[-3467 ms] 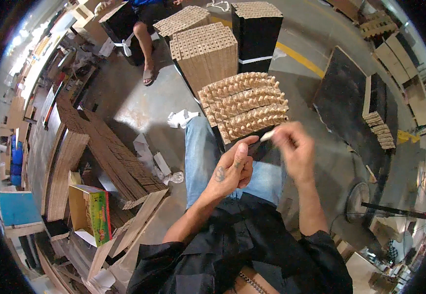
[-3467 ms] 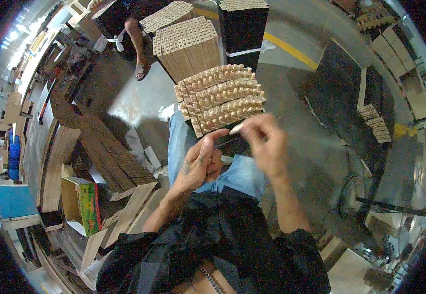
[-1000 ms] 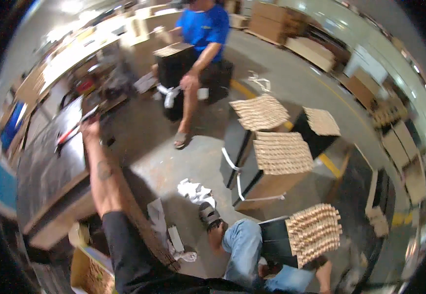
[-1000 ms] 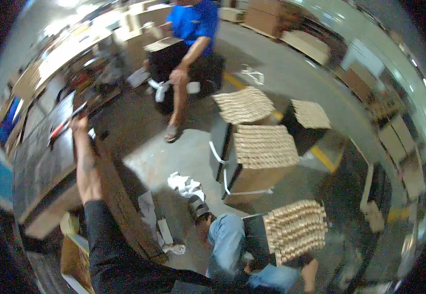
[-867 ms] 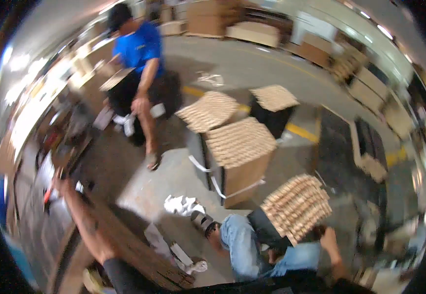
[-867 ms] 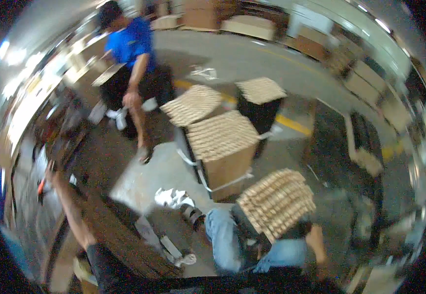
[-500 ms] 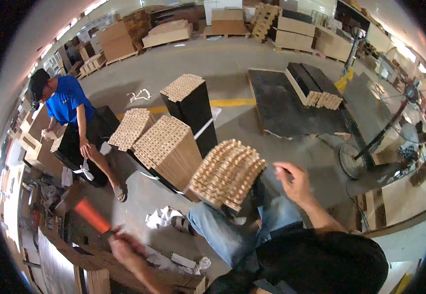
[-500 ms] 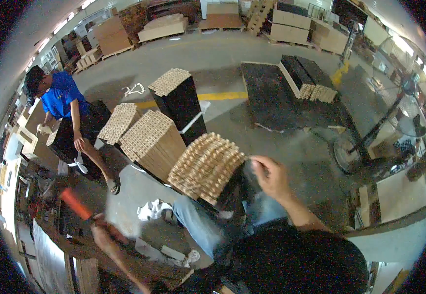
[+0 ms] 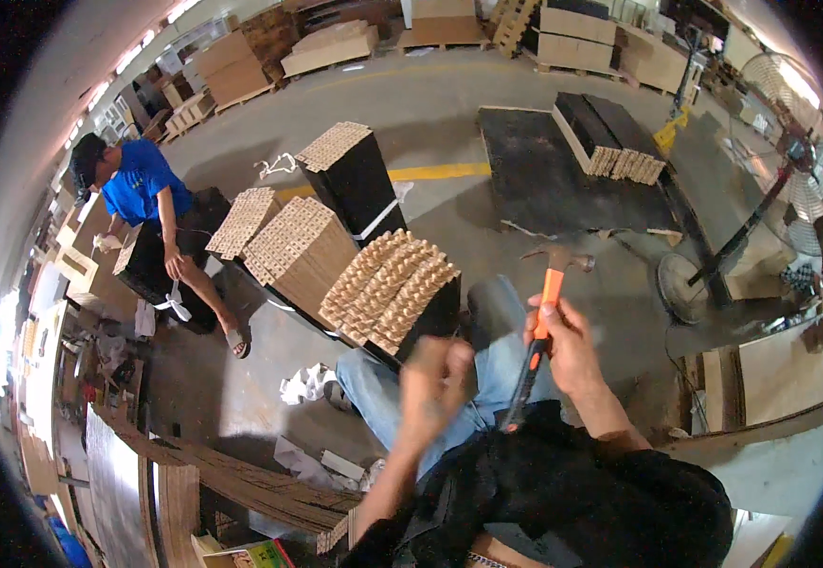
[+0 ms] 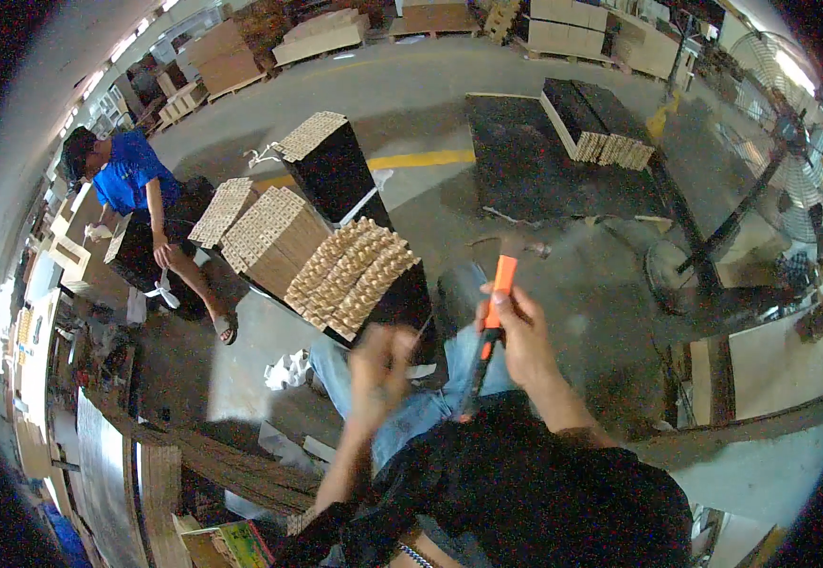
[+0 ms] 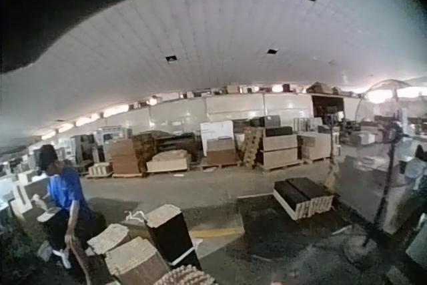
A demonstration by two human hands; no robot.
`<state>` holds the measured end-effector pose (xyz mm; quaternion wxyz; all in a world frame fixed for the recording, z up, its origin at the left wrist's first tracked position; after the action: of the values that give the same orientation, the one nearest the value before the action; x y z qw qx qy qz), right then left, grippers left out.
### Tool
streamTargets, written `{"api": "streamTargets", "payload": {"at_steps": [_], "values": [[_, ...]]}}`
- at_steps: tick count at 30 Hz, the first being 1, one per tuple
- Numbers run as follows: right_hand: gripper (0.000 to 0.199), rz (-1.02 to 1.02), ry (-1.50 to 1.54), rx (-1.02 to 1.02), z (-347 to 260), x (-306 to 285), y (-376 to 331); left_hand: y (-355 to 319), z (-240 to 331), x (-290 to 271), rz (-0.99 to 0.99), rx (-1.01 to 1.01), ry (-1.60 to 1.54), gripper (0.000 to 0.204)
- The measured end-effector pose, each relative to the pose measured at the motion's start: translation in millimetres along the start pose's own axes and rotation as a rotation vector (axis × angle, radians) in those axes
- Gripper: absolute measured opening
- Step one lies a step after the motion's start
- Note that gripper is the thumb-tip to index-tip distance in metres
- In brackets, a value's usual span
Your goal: The person picks up a wooden block from a box, places it onto a larger assembly of small wooden pegs, and uses a hammer to tap the block into place.
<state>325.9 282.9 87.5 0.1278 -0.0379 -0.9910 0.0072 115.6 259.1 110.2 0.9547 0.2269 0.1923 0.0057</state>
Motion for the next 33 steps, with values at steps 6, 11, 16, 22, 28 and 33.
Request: {"api": "streamTargets", "payload": {"at_steps": [6, 11, 16, 22, 28, 33], "values": [[0.023, 0.051, -0.377, -0.179, -16, -51, 11, 67, -48, -85, 0.412, 0.041, 0.619, 0.029], [0.023, -0.11, -0.755, -0.187, -14, -43, 59, 81, -93, -55, 0.189, -0.112, 1.043, 0.052], [0.028, -0.274, -0.595, 0.099, -12, -3, 101, 99, -97, -79, 0.158, -0.276, 1.016, 0.057], [0.027, -0.539, -1.128, -0.267, -19, 56, 126, 99, -121, -84, 0.12, -0.312, 0.925, 0.053], [0.026, -0.356, -1.094, -0.516, -84, 77, 105, 103, -117, -92, 0.256, -0.221, 0.927, 0.044], [0.027, -0.544, -1.449, -0.386, 4, 60, 108, 102, -153, -120, 0.237, -0.41, 0.575, 0.04]]}}
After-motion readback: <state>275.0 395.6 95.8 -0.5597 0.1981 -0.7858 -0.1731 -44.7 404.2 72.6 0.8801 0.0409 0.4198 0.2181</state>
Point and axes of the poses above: each hand's wrist, its own y-axis towards the middle knuckle, its own x-axis out of the palm, z = x × y, the point moved 10 cm from there along y, towards the middle knuckle, and after that the axes turned 3 degrees about -y, right-handed, at the moved point
